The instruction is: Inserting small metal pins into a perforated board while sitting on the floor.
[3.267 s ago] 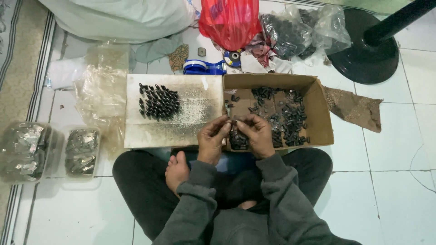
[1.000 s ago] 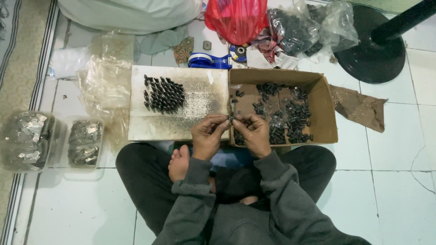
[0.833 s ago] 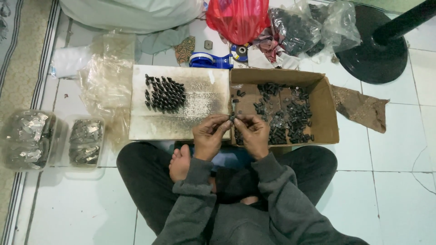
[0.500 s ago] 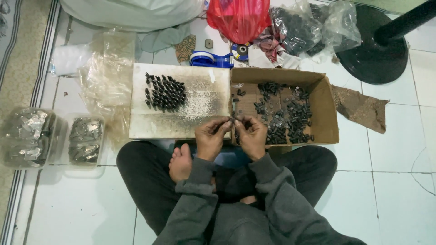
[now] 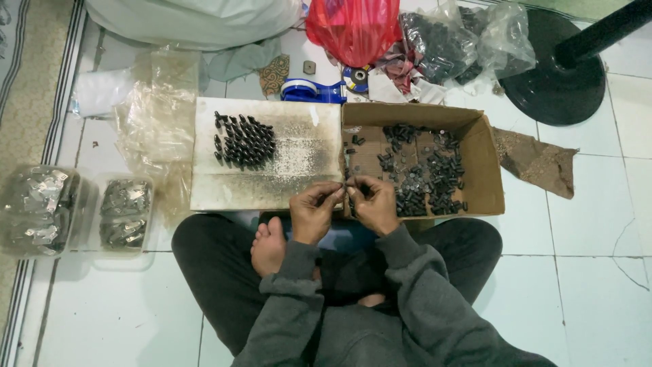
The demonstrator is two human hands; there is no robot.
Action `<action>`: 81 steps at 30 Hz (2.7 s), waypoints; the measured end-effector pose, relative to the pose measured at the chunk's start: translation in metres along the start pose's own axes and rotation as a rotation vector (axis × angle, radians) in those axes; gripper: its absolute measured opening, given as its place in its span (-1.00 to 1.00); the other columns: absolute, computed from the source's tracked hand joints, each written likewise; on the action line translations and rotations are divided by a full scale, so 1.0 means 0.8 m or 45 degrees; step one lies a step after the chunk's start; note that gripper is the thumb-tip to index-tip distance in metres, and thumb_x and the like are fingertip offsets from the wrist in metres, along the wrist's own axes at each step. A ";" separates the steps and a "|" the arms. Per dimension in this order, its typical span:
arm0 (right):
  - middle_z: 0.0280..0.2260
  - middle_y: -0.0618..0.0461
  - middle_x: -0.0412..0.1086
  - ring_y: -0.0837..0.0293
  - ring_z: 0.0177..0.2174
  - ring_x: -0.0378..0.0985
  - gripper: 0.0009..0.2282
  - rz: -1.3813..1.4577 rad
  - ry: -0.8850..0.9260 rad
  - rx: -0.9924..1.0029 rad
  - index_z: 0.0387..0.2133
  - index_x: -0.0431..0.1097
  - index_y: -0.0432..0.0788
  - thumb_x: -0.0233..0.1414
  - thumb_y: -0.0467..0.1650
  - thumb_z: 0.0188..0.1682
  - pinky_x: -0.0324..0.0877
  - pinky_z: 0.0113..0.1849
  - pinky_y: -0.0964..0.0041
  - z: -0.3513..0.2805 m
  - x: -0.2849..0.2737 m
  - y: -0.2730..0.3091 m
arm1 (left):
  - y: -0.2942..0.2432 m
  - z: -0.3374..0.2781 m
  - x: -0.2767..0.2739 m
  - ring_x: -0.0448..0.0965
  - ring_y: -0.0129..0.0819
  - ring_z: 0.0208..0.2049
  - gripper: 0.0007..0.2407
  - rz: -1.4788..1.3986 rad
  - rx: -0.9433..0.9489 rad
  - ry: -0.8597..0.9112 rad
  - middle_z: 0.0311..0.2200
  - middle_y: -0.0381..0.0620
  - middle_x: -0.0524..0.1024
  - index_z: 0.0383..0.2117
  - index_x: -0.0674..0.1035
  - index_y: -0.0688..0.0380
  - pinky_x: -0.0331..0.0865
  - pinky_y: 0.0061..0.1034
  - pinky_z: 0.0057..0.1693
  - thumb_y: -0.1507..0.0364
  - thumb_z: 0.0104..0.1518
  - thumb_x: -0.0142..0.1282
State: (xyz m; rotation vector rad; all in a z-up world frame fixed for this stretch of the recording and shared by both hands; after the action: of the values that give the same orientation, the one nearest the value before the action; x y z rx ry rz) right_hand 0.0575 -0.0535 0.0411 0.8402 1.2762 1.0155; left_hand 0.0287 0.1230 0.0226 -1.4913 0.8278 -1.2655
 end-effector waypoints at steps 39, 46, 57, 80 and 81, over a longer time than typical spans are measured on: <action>-0.18 -0.35 0.59 -0.04 -0.15 0.70 -0.86 0.447 0.053 0.008 -0.25 0.40 -0.33 0.08 -0.69 -0.01 0.56 -0.12 0.12 0.043 0.214 -0.053 | -0.012 0.020 -0.145 0.66 0.21 -0.06 -0.82 0.446 0.085 -0.668 -0.14 0.19 0.69 -0.49 0.40 0.12 0.59 -0.07 -0.10 0.60 0.30 0.04; -0.12 -0.35 0.58 0.10 -0.16 0.68 -0.81 0.469 0.141 0.077 -0.31 0.18 -0.24 0.05 -0.67 0.05 0.55 -0.11 0.18 0.055 0.229 -0.053 | 0.023 0.039 -0.158 0.66 0.12 -0.02 -0.82 0.544 -0.001 -0.668 -0.10 0.08 0.69 -0.49 0.40 0.08 0.57 -0.06 -0.06 0.53 0.30 0.06; -0.14 -0.42 0.58 -0.09 -0.14 0.71 -0.84 0.405 0.155 0.134 -0.38 0.26 -0.26 0.12 -0.63 0.04 0.59 -0.10 0.07 0.061 0.230 -0.065 | 0.047 0.049 -0.163 0.62 0.11 0.04 -0.80 0.439 -0.074 -0.623 -0.10 0.16 0.67 -0.49 0.37 0.08 0.57 -0.07 -0.02 0.58 0.23 0.16; -0.19 -0.18 0.60 -0.23 -0.10 0.64 -0.90 -0.271 -0.110 0.265 -0.14 0.62 -0.14 0.23 -0.46 0.11 0.62 -0.17 -0.22 0.072 -0.077 -0.239 | 0.031 0.003 0.086 0.61 0.23 -0.06 -0.82 0.752 -0.060 0.354 -0.12 0.18 0.56 -0.05 0.52 0.24 0.70 0.00 -0.07 0.64 0.31 -0.10; -0.22 -0.15 0.61 -0.26 -0.11 0.65 -0.89 -0.422 -0.026 0.257 -0.17 0.65 -0.09 0.26 -0.46 0.07 0.63 -0.14 -0.24 0.074 -0.075 -0.256 | 0.043 -0.003 0.111 0.60 0.32 -0.07 -0.78 0.918 -0.062 0.513 -0.09 0.28 0.54 -0.01 0.52 0.33 0.68 0.10 -0.07 0.65 0.30 -0.14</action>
State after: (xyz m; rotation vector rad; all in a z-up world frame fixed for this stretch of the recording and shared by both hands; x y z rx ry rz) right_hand 0.1435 -0.1790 -0.1203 0.7561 1.4603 0.6203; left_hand 0.0493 0.0298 0.0171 -0.8340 1.5030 -0.9901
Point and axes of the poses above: each hand's wrist, its own z-axis towards the middle knuckle, its own x-axis out of the palm, y = z × x, the point moved 10 cm from there along z, towards the middle knuckle
